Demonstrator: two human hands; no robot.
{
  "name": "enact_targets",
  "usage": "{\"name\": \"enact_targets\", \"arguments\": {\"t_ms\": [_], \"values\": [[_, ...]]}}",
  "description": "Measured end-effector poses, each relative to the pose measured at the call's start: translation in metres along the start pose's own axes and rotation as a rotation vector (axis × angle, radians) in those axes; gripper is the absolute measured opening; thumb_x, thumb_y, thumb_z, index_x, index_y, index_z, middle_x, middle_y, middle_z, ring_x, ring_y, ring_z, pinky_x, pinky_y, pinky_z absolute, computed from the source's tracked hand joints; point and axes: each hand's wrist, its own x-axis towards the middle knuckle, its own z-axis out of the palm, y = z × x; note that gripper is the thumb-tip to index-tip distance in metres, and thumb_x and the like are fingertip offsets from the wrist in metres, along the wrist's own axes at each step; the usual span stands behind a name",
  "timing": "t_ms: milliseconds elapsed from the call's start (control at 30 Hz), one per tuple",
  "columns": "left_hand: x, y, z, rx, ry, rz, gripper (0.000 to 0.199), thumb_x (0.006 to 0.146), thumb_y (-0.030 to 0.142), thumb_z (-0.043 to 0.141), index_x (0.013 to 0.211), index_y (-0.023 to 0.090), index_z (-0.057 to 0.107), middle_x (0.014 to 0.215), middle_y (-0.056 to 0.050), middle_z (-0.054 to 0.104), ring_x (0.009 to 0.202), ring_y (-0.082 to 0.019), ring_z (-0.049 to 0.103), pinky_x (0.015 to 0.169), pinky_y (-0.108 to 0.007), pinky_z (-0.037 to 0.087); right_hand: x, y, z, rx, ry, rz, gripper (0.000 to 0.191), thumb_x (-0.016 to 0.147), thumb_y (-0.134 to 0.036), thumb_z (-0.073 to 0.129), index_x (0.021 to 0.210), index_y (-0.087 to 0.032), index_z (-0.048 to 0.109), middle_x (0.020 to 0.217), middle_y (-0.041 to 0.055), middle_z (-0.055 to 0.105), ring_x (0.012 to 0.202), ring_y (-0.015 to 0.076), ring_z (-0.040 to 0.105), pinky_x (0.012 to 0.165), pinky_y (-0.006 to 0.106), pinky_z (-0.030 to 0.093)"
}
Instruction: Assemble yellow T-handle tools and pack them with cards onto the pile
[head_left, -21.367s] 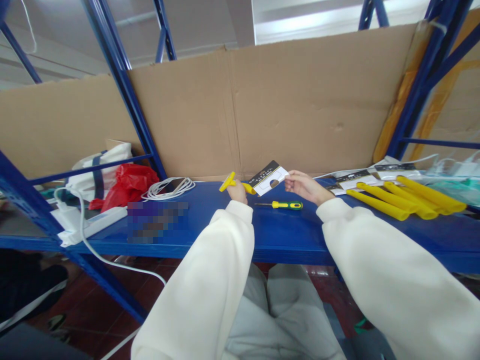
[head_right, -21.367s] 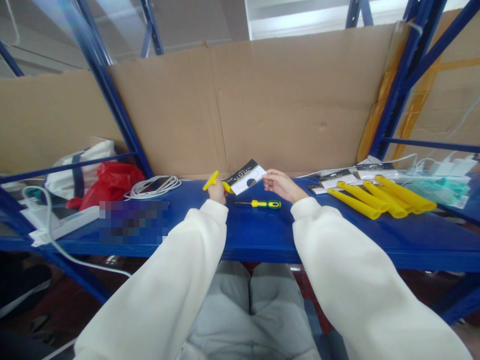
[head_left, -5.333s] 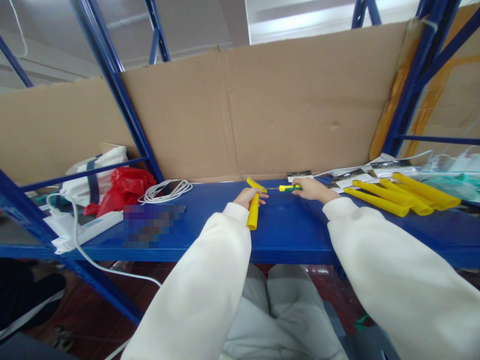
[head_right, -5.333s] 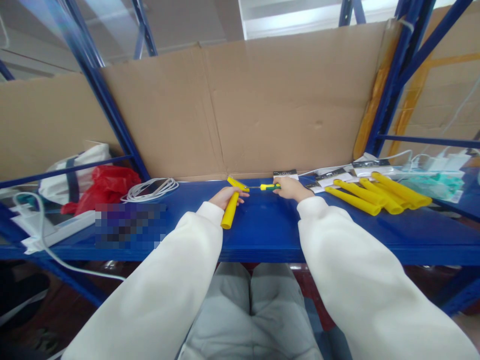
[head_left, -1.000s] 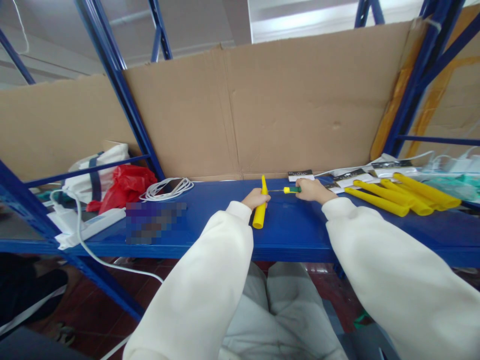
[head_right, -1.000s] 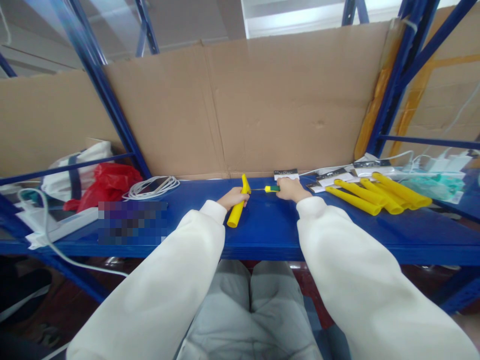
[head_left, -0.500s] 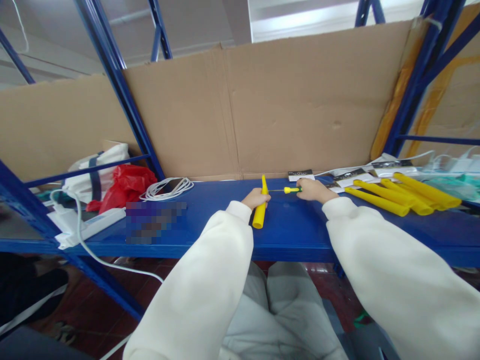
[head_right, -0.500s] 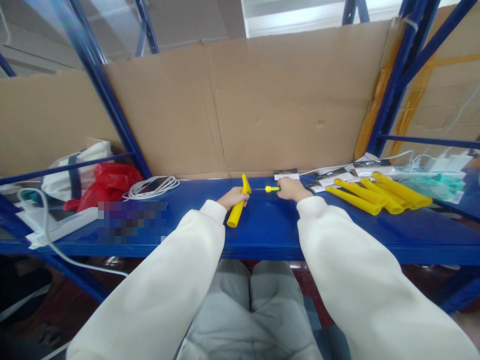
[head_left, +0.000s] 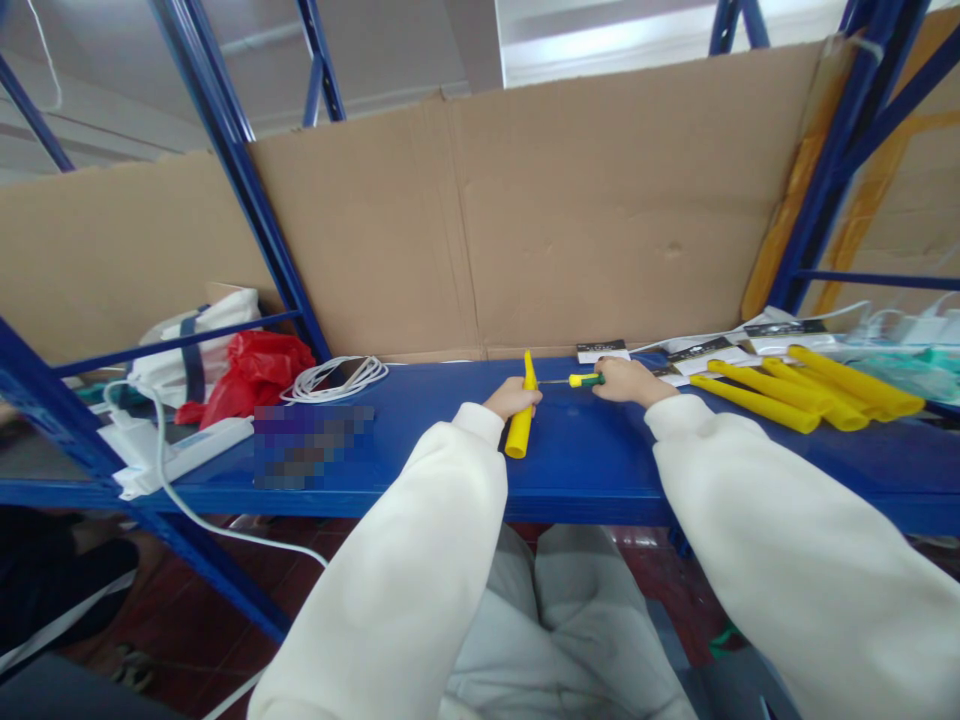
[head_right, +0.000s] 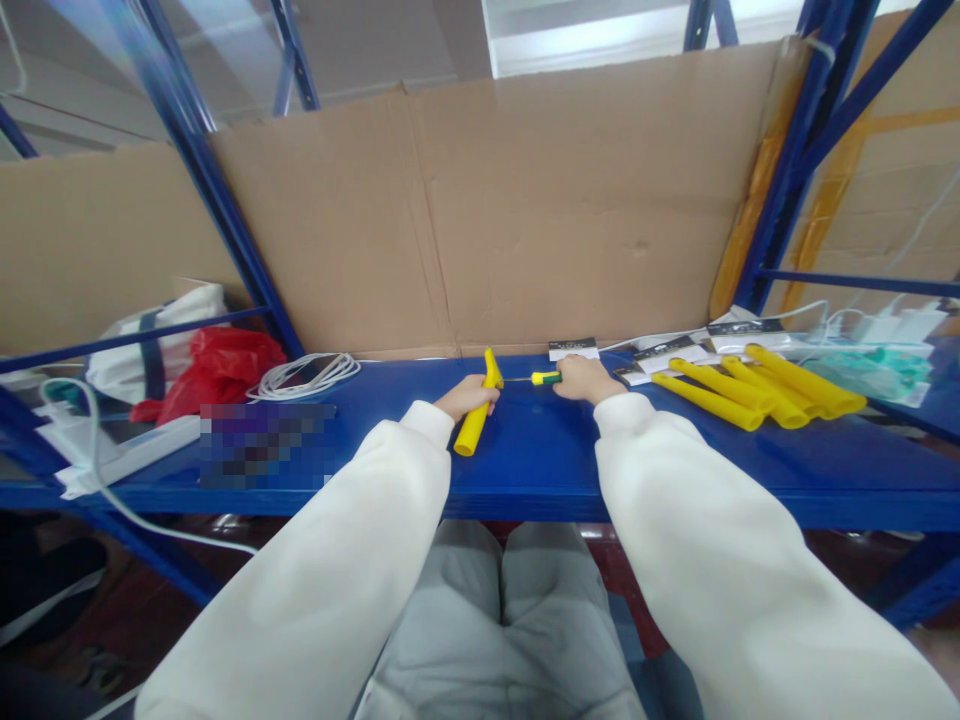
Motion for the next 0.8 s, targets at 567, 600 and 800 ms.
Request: {"name": "enact_targets", "arguments": {"t_ms": [567, 600, 800], "values": [[-0.003, 0.0025, 0.001, 0.01, 0.007, -0.008, 0.027, 0.071, -0.003, 0.05, 0.053, 0.017, 0.048, 0.041, 0.003, 0.05, 0.041, -0.01, 0.048, 0.05, -0.021, 0.041, 0.0009, 0.0027, 0.0003, 0.049, -0.04, 0.008, 0.036, 0.081, -0.022, 0.055, 0.113, -0.013, 0.065, 0.119, 0.0188, 0.068, 0.108, 0.0306, 0.065, 0.081, 0.033, 0.047], [-0.003, 0.0025, 0.0008, 0.014, 0.004, -0.01, 0.026, 0.07, -0.003, 0.05, 0.053, 0.017, 0.049, 0.041, 0.003, 0.05, 0.042, -0.01, 0.048, 0.05, -0.021, 0.041, 0.001, 0.0026, 0.0002, 0.045, -0.04, 0.011, 0.037, 0.08, -0.021, 0.055, 0.115, -0.012, 0.064, 0.117, 0.0197, 0.068, 0.107, 0.0305, 0.065, 0.081, 0.032, 0.047], [-0.0021, 0.0016, 0.0005, 0.007, 0.01, -0.012, 0.023, 0.07, -0.002, 0.051, 0.057, 0.017, 0.049, 0.042, 0.003, 0.05, 0.042, -0.011, 0.049, 0.05, -0.022, 0.042, 0.0029, 0.0064, 0.0038, 0.093, -0.052, -0.004, 0.046, 0.079, -0.019, 0.057, 0.124, -0.009, 0.058, 0.106, 0.0184, 0.072, 0.098, 0.0264, 0.068, 0.076, 0.028, 0.047]]}}
